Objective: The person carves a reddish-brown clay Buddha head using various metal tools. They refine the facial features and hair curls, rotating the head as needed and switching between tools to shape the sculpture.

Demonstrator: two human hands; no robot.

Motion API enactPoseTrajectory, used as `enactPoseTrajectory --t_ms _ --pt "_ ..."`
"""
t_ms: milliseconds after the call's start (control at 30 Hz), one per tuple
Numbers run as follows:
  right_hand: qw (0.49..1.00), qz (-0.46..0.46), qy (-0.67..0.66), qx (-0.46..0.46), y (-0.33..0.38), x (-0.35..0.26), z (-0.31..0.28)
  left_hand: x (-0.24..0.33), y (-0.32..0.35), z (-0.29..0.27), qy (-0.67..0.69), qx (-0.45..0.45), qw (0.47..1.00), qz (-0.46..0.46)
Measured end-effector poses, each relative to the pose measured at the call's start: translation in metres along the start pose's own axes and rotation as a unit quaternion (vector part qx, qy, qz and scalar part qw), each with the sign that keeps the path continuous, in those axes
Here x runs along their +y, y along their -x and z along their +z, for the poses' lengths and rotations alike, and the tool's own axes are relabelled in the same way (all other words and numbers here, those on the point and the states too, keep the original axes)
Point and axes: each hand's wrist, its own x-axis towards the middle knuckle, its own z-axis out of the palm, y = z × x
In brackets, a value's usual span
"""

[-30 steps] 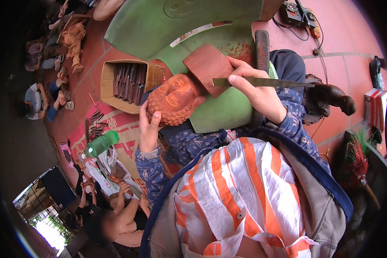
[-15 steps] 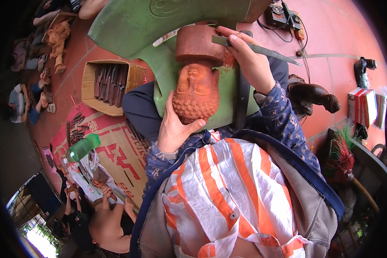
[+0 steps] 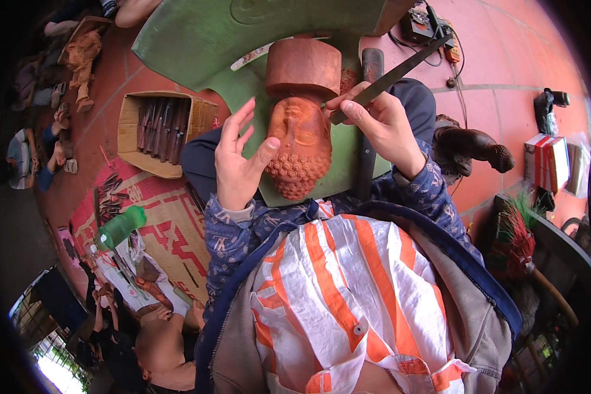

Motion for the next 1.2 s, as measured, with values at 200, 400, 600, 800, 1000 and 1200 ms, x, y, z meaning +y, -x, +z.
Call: enactPoseTrajectory --t_ms 200,400,600,800,1000,1200 --pt "0.969 -0.137 0.202 -0.040 -0.025 -0.017 0.018 0.067 -0.072 0.022 -0.109 -0.217 0.964 0.106" --pt "0.974 -0.105 0.200 -0.031 -0.021 -0.009 0.024 0.061 -0.107 0.036 -0.167 -0.292 0.923 0.187" --pt "0.984 -0.122 0.130 0.014 -0.001 0.005 0.039 0.055 -0.100 0.032 -0.136 -0.328 0.923 0.148" --pt "0.979 -0.084 0.173 0.070 -0.021 0.002 0.038 0.067 -0.115 0.039 -0.273 -0.272 0.903 0.188" --pt "0.974 -0.148 0.169 0.042 -0.013 0.011 0.036 0.054 -0.111 0.040 -0.229 -0.281 0.911 0.196" --pt "0.987 -0.124 0.085 0.050 -0.009 0.009 0.038 0.059 -0.105 0.042 -0.219 -0.276 0.918 0.183"
